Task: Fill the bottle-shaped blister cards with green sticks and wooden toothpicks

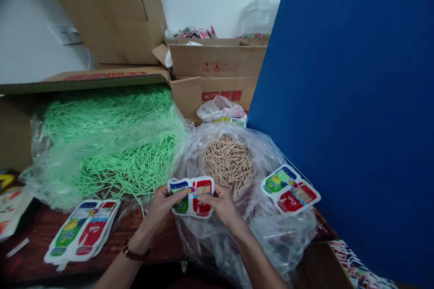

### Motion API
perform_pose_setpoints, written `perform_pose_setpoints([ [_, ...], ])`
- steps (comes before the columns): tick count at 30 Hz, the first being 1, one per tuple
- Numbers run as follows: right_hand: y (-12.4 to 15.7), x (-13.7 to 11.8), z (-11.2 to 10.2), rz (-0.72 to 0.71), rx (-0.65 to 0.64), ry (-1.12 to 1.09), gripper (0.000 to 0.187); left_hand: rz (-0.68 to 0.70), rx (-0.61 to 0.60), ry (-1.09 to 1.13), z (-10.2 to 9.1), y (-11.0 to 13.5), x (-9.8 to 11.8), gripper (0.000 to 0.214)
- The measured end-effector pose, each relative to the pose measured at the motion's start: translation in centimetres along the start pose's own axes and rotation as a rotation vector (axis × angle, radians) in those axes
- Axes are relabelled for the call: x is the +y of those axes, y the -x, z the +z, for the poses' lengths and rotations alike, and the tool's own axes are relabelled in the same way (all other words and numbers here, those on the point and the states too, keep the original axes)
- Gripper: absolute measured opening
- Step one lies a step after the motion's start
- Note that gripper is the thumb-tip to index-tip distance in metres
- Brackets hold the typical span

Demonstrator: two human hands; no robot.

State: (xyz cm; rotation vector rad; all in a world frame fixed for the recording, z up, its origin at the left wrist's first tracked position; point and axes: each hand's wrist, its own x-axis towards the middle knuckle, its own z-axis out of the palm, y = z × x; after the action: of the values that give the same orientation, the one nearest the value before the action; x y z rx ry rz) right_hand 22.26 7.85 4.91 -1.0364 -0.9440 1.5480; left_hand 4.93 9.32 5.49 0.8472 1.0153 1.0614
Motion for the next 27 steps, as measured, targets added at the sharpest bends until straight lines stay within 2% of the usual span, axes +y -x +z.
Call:
perform_pose_setpoints([
  [4, -0.2, 0.2, -0.3, -0.051, 0.03, 0.055, 0.022, -0.024, 0.021, 0.021, 0.1, 0.0, 0.1, 0.019],
  [7, -0.2, 0.2, -0.7, -0.075, -0.001, 0.084, 0.022, -0.047, 0.031, 0.048, 0.0, -0.1, 0.1, 0.021],
  [10, -0.1, 0.3, -1.3, -0.131, 0.027, 0.148, 0.022, -0.033, 0.018, 0.021, -0.1, -0.1, 0.0, 0.02],
  [13, 0.3, 0.2, -1.5, -0.181, 0.082, 0.227, 0.019, 0.003, 0.005, -0.008, -0.2, -0.1, -0.2, 0.017],
  [18, 1.3, -0.9, -1.1, -0.183, 0.004, 0.202, 0.02, 0.106, -0.026, -0.162, -0.1, 0.3, -0.3, 0.011],
  [20, 2.0, -1.7, -1.4, -0.238, 0.015, 0.292, 0.016, 0.156, -0.072, -0.24, 0.1, 0.5, -0.3, 0.01],
  [23, 3.5, -3.4, -3.2, -0.313, 0.197, 0.466, 0.012, 0.201, -0.118, -0.295, 0.4, 0.6, -0.5, 0.025],
  [25, 4.9, -4.7, -5.6, -0.359, 0.42, 0.475, 0.011, 0.192, -0.133, -0.306, 0.5, 0.5, -0.8, 0.037],
  [27, 6.1, -5.9, -8.6, -0.397, 0.652, 0.425, 0.014, 0.154, -0.129, -0.303, 0.3, 0.5, -1.0, 0.04],
])
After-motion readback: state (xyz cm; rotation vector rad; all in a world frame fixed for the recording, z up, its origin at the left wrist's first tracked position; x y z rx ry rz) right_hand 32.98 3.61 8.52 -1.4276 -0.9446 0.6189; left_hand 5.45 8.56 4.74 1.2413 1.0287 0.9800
